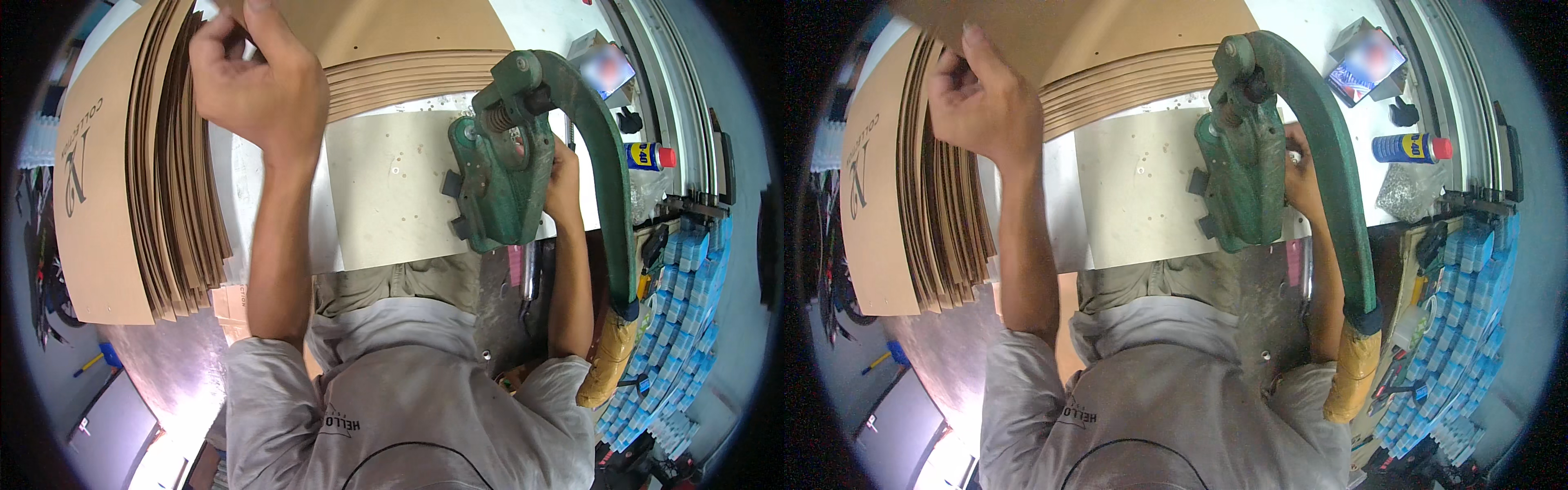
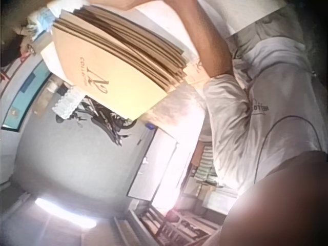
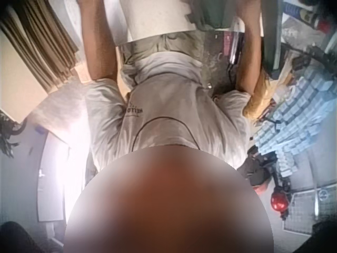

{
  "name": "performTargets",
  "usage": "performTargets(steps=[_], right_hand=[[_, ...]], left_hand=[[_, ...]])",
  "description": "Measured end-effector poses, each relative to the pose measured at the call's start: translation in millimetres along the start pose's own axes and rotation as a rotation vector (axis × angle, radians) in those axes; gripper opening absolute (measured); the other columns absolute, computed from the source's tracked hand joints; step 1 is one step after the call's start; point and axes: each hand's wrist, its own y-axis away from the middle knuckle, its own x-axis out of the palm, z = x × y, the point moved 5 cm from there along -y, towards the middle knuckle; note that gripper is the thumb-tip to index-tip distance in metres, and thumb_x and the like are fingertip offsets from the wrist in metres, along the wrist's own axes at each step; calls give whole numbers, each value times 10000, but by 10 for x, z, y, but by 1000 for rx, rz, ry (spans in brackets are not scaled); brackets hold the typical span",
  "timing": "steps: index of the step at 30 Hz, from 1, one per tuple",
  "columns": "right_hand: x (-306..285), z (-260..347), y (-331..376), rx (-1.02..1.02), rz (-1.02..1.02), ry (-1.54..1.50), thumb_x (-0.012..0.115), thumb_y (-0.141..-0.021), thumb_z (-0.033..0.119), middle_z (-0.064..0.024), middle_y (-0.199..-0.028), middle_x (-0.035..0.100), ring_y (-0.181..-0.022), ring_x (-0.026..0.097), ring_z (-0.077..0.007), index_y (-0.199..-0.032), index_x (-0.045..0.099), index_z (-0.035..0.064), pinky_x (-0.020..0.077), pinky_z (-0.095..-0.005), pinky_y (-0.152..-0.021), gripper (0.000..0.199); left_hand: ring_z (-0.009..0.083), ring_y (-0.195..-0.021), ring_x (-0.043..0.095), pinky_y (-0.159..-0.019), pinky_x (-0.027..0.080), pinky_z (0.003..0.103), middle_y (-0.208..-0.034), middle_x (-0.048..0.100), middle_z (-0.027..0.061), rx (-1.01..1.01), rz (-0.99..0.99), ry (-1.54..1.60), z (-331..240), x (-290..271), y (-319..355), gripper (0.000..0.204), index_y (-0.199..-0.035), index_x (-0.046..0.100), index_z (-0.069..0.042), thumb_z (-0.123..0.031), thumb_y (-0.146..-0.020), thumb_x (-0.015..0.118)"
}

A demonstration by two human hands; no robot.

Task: The person repeatedly places flat cardboard pieces under a green manual hole puncher, presses the handle to punch holes, and stacks the finished pieces. The person also briefly sits on a green stool to gather more cardboard from the floor.

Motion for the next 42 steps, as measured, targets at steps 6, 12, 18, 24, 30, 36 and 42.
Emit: performTargets(steps=[6,12,18,24,30,36,42], right_hand=[[261,173,-334,186,252,-41,778,-835,140,-99,-1026,747,-928,665,-169,-1117,723,-33,518,-360,-900,336],[382,-180,-268,283,276,-249,765,-856,171,-113,-1065,752,-936,673,-178,-1139,725,-41,523,-368,-904,356],[335,-387,-253,313,307,54,750,-913,151,-139,-1214,717,-1019,691,-210,-1230,687,-23,537,-368,-947,368],[284,185,-320,292,289,-279,808,-878,147,-42,-1005,695,-865,637,-132,-1075,706,15,527,-307,-777,259],[113,182,-202,367,143,-270,726,-907,62,-4,-902,691,-770,605,-81,-973,711,11,502,-259,-694,84],[162,59,-249,481,141,-493,742,-943,92,-64,-1122,698,-974,663,-130,-1231,654,10,545,-288,-846,313],[378,-116,-293,681,74,-769,731,-960,90,-89,-1191,723,-1010,699,-150,-1348,634,11,586,-309,-876,407]], left_hand=[[100,-677,660,-607,529,228,-828,713,86,-694,241,206,286,221,1058,193,-961,647,46,-133,-1010,699],[177,-739,727,-606,557,288,-865,734,117,-661,713,-143,258,-67,1220,161,-981,682,32,-120,-957,731],[374,-1222,658,-1138,427,525,-1198,749,135,523,877,-611,71,7,185,247,-1138,753,-55,-63,-894,713],[392,-1451,468,-1240,296,575,-1460,622,128,176,1256,-517,808,210,238,417,-1321,704,-111,-177,-911,743],[371,-1282,628,-1158,432,498,-1270,723,151,556,1014,-471,566,388,159,313,-1236,745,-81,-164,-935,720],[328,-964,720,-880,570,443,-1070,763,108,377,1161,-425,763,502,243,266,-1164,751,-109,-156,-905,711],[381,-865,714,-765,570,478,-946,734,158,245,1249,-498,144,608,907,115,-997,704,-53,-90,-898,659]])
